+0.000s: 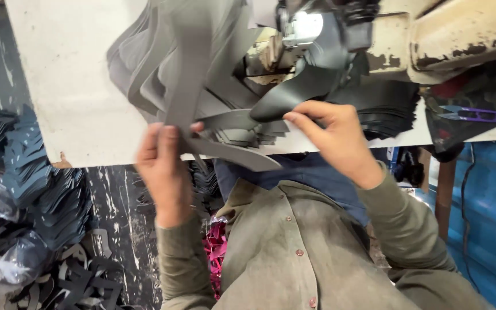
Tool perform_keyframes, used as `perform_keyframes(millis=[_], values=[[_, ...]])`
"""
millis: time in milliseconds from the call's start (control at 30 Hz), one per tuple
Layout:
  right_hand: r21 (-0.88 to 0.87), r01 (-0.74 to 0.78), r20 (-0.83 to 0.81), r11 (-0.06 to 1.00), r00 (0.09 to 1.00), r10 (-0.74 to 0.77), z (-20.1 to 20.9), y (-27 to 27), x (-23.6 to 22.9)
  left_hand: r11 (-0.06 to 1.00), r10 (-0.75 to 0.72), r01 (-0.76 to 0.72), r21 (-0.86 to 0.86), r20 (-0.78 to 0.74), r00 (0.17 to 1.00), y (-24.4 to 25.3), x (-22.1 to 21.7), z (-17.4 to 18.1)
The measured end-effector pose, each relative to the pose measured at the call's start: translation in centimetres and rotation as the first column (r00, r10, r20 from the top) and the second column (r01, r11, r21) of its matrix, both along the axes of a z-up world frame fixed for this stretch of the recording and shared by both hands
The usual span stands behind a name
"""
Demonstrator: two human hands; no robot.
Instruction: Sewing together leather shoe upper components using an industrial sewing machine.
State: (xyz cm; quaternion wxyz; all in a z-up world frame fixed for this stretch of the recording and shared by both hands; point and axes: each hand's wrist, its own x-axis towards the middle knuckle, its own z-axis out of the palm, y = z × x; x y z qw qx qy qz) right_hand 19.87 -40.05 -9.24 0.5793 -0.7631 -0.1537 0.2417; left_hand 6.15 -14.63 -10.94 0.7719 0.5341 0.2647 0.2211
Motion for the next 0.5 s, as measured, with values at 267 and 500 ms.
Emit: perform_keyframes(millis=[267, 500], values=[[-0.118, -0.253, -0.033, 0.96, 0.967, 0.251, 2.3, 6.1, -1.0, 0.982, -0.19, 0.19, -0.01, -0.015, 0.982, -4.6, 3.2, -0.1], [-0.148, -0.626, 0.019, 0.766, 0.772, 0.635, 2.8, 3.0, -0.8, 0.844, -0.509, 0.515, -0.151, 0.075, 0.857, -2.2, 5.7, 1.3]])
